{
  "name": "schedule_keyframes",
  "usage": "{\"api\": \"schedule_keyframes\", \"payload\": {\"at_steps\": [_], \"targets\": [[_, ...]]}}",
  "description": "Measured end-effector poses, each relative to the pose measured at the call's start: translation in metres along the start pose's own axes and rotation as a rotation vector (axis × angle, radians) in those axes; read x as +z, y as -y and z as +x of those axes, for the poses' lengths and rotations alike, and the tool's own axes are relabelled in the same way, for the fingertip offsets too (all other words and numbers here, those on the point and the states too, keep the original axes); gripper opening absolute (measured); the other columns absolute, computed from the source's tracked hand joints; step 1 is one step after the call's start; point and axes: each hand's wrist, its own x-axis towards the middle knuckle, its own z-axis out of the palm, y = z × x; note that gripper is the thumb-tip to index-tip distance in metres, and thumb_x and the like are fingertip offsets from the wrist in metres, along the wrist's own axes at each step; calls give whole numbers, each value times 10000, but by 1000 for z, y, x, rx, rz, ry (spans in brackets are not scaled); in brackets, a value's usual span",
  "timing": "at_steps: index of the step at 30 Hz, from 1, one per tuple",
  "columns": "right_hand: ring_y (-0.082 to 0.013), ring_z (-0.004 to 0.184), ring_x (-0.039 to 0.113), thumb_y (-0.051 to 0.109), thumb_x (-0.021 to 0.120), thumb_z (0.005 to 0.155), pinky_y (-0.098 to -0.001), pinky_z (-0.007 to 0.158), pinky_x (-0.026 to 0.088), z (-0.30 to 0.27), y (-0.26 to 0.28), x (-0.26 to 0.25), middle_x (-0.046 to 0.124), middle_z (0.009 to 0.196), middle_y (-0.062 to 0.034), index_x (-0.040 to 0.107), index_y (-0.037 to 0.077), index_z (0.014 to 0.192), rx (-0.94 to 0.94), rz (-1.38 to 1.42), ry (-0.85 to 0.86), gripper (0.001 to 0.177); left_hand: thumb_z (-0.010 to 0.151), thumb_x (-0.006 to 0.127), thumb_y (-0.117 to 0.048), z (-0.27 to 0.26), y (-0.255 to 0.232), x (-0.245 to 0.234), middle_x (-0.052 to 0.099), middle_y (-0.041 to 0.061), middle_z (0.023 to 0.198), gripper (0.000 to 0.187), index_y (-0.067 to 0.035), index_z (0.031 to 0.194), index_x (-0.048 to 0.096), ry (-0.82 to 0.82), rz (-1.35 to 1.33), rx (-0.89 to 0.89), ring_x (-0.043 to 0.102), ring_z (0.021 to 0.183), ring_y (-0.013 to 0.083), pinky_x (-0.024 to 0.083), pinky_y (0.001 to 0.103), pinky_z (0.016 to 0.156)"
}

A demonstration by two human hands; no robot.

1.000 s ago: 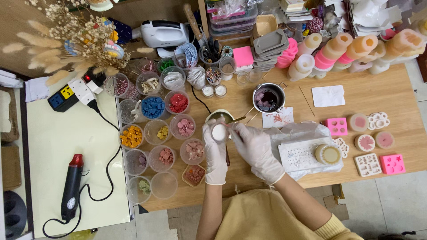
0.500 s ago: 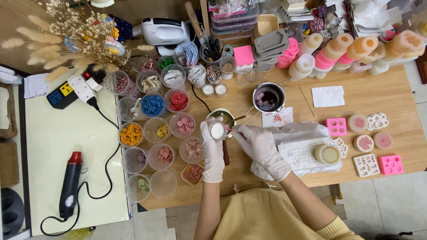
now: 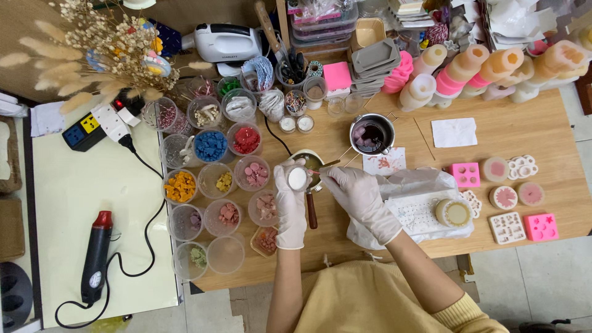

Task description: The person prepares candle components by selecting wax pieces from containers, melting them in a small pot, and pouring the liquid wax into a mold using a spoon.

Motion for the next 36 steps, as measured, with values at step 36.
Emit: {"api": "schedule_keyframes", "payload": {"at_steps": [36], "targets": [[-318,877,667,127,714,894,-433,796,534,-17,-52,57,704,940,-101,714,140,1158,13,8,36,264,1047,414,-466,56,6,-35,727,8,1182,340,-195,1111,608,-210,-26,-292,673,1046,193,480,586,988]]}}
